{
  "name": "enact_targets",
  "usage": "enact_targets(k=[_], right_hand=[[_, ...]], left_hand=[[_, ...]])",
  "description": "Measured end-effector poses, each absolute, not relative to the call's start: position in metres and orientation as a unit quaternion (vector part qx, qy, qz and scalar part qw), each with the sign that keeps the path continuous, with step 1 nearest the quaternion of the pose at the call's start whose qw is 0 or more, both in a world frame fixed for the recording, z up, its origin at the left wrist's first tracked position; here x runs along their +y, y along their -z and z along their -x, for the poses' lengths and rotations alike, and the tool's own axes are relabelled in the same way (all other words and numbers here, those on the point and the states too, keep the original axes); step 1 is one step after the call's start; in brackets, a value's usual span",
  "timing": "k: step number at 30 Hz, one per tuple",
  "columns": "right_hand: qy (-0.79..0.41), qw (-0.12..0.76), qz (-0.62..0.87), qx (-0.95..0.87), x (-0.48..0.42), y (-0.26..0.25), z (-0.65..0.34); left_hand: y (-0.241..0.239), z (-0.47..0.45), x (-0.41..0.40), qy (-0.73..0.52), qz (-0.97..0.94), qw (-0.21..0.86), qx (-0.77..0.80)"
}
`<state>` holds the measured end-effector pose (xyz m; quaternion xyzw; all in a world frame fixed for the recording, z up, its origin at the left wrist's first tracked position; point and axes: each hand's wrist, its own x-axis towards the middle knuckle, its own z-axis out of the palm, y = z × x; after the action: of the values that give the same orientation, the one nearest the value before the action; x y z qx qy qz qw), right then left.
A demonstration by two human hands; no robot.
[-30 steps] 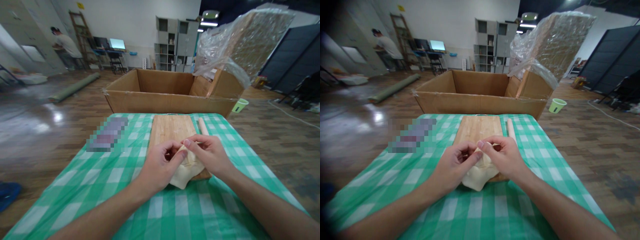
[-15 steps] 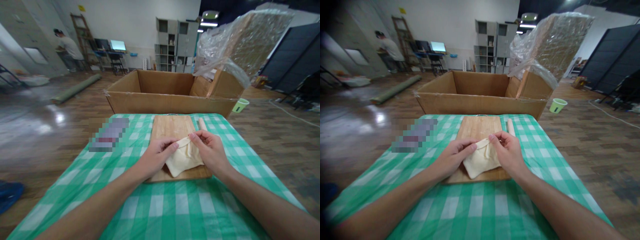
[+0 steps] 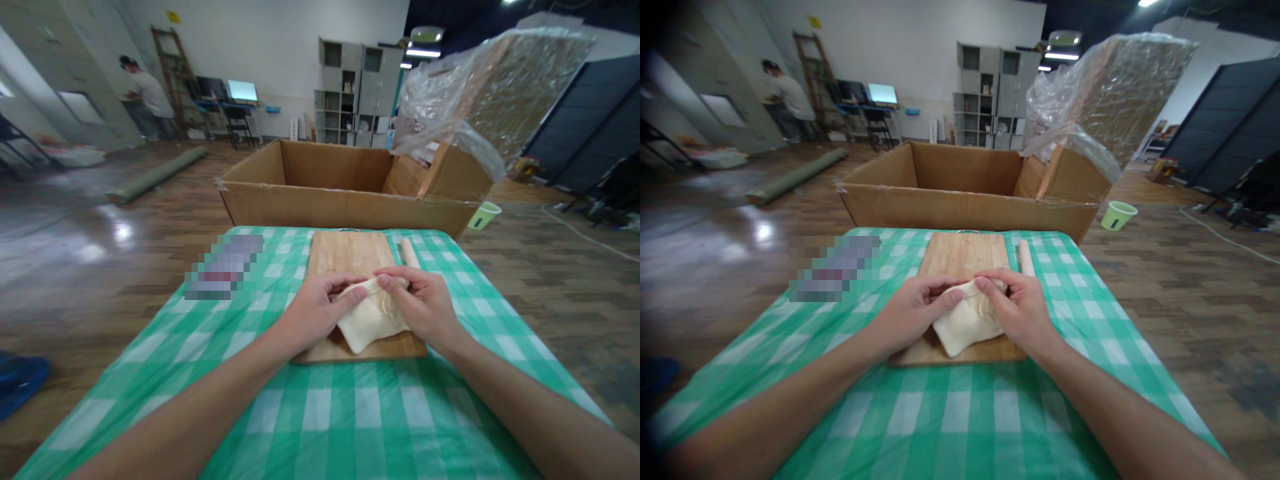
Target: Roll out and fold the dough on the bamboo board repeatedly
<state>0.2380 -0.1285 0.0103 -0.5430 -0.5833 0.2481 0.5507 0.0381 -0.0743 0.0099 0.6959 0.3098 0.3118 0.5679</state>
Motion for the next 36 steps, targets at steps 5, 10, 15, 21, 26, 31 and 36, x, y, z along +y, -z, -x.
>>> enact_targets(k=[5,10,15,21,26,31,36], right_hand=[[-0.334,0.549,0.546,-0.538,-0.126,-0.009,-0.243],[-0.384,0.460,0.545,-0.586,-0.127,-0.013,-0.243],[-0.370,0.505,0.544,-0.558,-0.127,-0.012,-0.239],[-0.435,0.543,0.526,-0.489,-0.126,-0.008,-0.237],[-0.504,0.490,0.483,-0.522,-0.122,-0.010,-0.246],[-0.555,0.447,0.455,-0.533,-0.120,-0.011,-0.246],[-0.516,0.474,0.472,-0.535,-0.121,-0.011,-0.240]], left_hand=[[-0.008,-0.035,-0.068,-0.291,-0.692,0.572,0.330],[-0.009,-0.030,-0.068,-0.282,-0.746,0.486,0.358],[-0.006,-0.033,-0.068,-0.293,-0.718,0.528,0.346],[-0.003,-0.037,-0.068,-0.323,-0.651,0.607,0.322],[-0.002,-0.034,-0.063,-0.365,-0.628,0.583,0.364],[-0.002,-0.033,-0.060,-0.395,-0.595,0.595,0.369],[-0.008,-0.038,-0.072,-0.368,-0.594,0.611,0.371]])
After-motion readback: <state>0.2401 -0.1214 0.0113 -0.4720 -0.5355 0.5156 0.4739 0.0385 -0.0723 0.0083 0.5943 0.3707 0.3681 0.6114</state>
